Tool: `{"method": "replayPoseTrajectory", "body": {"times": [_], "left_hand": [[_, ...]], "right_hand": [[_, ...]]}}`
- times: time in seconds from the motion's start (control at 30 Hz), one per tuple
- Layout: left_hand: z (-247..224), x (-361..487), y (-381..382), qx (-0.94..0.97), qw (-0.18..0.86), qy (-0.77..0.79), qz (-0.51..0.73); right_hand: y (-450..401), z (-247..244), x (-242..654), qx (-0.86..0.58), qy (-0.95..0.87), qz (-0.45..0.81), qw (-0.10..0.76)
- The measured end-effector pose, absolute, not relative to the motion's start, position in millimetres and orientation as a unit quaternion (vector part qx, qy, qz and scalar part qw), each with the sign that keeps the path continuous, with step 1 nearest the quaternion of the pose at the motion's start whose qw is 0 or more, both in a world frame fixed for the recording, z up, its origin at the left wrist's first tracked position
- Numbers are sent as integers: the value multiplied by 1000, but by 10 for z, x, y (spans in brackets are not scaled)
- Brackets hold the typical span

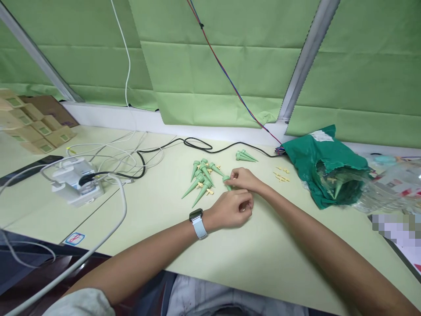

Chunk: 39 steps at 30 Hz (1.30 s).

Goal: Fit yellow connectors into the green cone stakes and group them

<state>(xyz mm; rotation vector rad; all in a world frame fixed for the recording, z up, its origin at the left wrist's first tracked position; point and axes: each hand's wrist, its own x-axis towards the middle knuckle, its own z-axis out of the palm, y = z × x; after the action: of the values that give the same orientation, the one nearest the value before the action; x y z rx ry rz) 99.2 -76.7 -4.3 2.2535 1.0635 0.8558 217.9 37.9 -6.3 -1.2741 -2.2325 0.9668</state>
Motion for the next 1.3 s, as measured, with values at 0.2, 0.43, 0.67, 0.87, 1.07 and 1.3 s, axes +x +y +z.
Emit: {"method": "replayPoseTrajectory", "body": {"times": [0.2, 0.43, 0.67, 0.87, 1.07, 1.3], "left_hand": [[-13, 982, -757, 751, 202, 482, 404], [-76, 919, -594, 683, 398, 451, 415], [-36, 911, -516, 578, 546, 396, 459], [-46, 939, -510, 556, 560, 398, 467], [-69, 941, -519, 549, 570, 387, 473], [-36, 935, -543, 546, 587, 377, 464]], "right_hand": [[55, -154, 2748, -374, -688, 553, 283], [-275, -200, 2915, -337, -518, 691, 376], [-260, -204, 2899, -331, -512, 706, 361], [-292, -189, 2886, -340, -544, 686, 343], [-308, -237, 2891, -327, -630, 603, 364], [-338, -223, 2937, -328, -681, 545, 361]]}}
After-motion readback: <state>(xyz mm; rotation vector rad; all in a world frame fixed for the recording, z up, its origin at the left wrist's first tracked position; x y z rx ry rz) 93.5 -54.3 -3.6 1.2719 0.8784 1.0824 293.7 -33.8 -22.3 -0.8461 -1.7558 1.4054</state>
